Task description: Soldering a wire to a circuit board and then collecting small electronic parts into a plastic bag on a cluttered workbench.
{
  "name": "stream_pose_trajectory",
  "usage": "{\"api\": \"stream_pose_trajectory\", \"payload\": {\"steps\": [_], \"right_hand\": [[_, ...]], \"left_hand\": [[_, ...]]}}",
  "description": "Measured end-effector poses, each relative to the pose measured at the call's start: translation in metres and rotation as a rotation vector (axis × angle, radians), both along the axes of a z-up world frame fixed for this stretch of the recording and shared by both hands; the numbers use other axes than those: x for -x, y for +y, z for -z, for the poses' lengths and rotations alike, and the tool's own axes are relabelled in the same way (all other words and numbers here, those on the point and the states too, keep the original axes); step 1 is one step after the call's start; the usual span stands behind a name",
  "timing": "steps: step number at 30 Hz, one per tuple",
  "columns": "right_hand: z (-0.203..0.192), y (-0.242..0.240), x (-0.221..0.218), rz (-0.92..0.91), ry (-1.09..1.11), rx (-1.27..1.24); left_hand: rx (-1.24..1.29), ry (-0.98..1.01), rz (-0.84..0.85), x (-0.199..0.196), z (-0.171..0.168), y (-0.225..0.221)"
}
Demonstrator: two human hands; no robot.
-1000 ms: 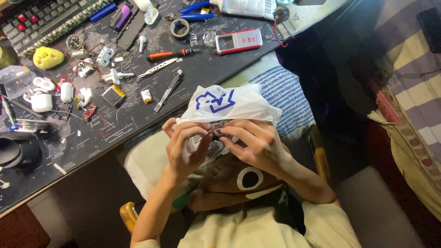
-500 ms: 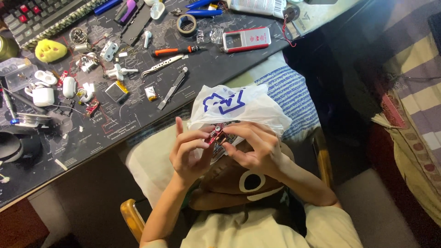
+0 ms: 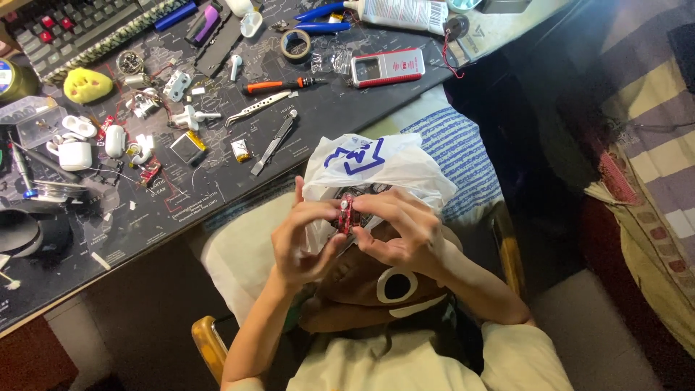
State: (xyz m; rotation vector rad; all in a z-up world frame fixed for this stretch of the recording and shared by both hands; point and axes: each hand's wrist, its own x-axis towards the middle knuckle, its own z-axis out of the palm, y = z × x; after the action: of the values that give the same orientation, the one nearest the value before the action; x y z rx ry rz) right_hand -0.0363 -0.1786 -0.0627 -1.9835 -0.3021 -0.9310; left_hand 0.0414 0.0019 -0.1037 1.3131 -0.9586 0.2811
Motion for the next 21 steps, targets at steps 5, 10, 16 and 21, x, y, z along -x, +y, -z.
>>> {"api": "stream_pose_trajectory", "payload": {"steps": [5, 10, 16, 21], "right_hand": [[-0.012, 0.0, -0.006, -0.027, -0.13, 0.09], [-0.012, 0.002, -0.007, -0.053, -0.214, 0.095], [-0.013, 0.002, -0.004, -0.063, -0.24, 0.09], [-0.016, 0.001, 0.001, -0.13, -0.133, -0.022]], "left_hand": [[-0.107, 0.077, 0.109, 0.0, -0.012, 0.008], [-0.092, 0.187, 0.193, 0.002, 0.017, 0.013], [-0.108, 0.283, 0.239, 0.004, 0.003, 0.012], [-0.112, 0.356, 0.314, 0.003, 0.006, 0.016]]}}
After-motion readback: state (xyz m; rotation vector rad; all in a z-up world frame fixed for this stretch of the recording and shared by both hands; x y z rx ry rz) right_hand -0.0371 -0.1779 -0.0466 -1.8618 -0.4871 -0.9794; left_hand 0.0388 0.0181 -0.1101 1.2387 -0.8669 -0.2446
